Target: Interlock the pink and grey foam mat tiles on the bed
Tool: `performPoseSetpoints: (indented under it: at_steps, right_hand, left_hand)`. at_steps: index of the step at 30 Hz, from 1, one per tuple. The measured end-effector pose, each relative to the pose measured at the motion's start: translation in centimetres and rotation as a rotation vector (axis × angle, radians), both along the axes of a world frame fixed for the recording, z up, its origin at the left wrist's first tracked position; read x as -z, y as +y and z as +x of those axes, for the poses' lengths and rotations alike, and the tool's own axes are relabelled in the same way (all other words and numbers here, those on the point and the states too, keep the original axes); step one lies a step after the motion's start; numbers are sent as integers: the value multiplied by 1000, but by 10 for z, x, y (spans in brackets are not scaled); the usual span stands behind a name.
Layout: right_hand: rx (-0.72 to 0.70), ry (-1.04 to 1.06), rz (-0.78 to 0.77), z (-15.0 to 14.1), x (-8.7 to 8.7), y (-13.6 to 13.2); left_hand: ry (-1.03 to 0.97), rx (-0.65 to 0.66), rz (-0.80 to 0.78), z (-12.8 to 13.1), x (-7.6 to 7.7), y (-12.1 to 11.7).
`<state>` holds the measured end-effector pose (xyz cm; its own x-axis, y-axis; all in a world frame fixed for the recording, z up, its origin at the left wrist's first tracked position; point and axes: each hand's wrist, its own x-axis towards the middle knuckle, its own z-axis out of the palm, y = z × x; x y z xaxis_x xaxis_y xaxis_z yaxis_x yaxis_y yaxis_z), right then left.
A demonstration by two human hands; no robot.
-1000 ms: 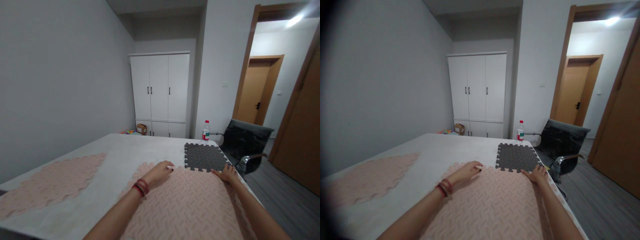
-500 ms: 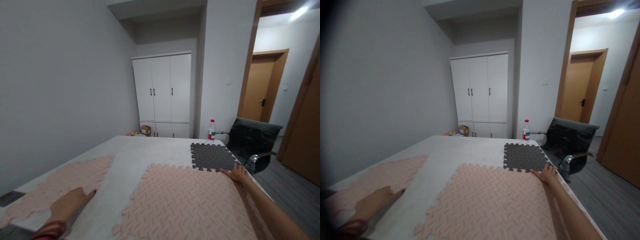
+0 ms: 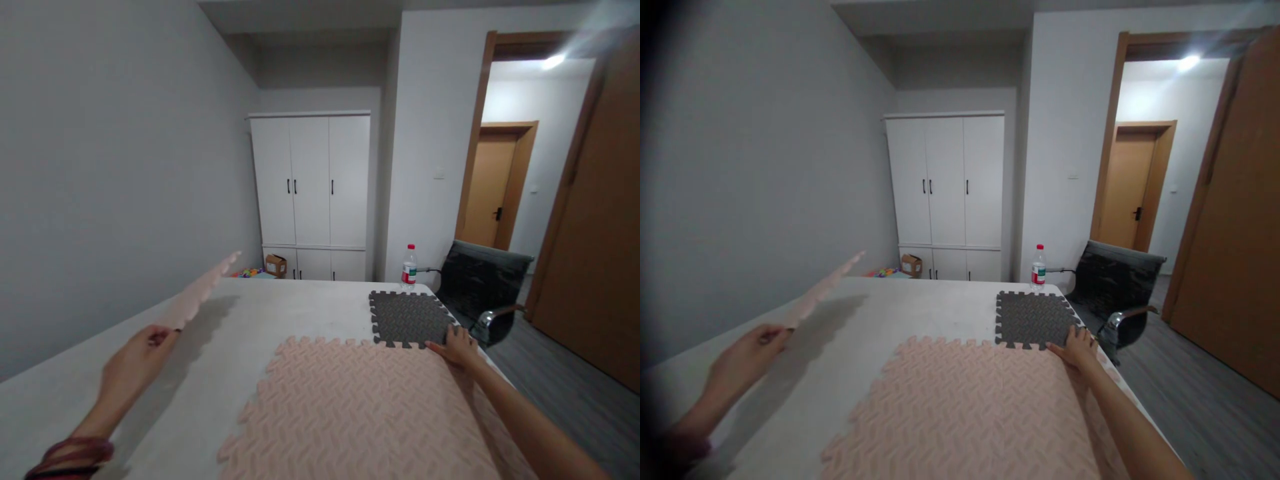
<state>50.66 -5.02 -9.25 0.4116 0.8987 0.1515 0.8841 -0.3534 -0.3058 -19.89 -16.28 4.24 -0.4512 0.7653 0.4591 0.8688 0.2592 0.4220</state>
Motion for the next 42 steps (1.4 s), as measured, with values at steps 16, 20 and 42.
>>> performPoseSetpoints:
  at_steps: [16, 20, 42]
  right_hand:
    - [-475, 420, 171, -163, -42, 50]
    - [-452, 277, 205, -172, -25, 52]
    - [-499, -143, 208, -182, -19, 43]
  left_hand:
    - [254, 673, -296, 183, 66, 133]
    - [287, 605, -382, 181, 80, 141]
    - [478, 338, -206, 209, 116, 132]
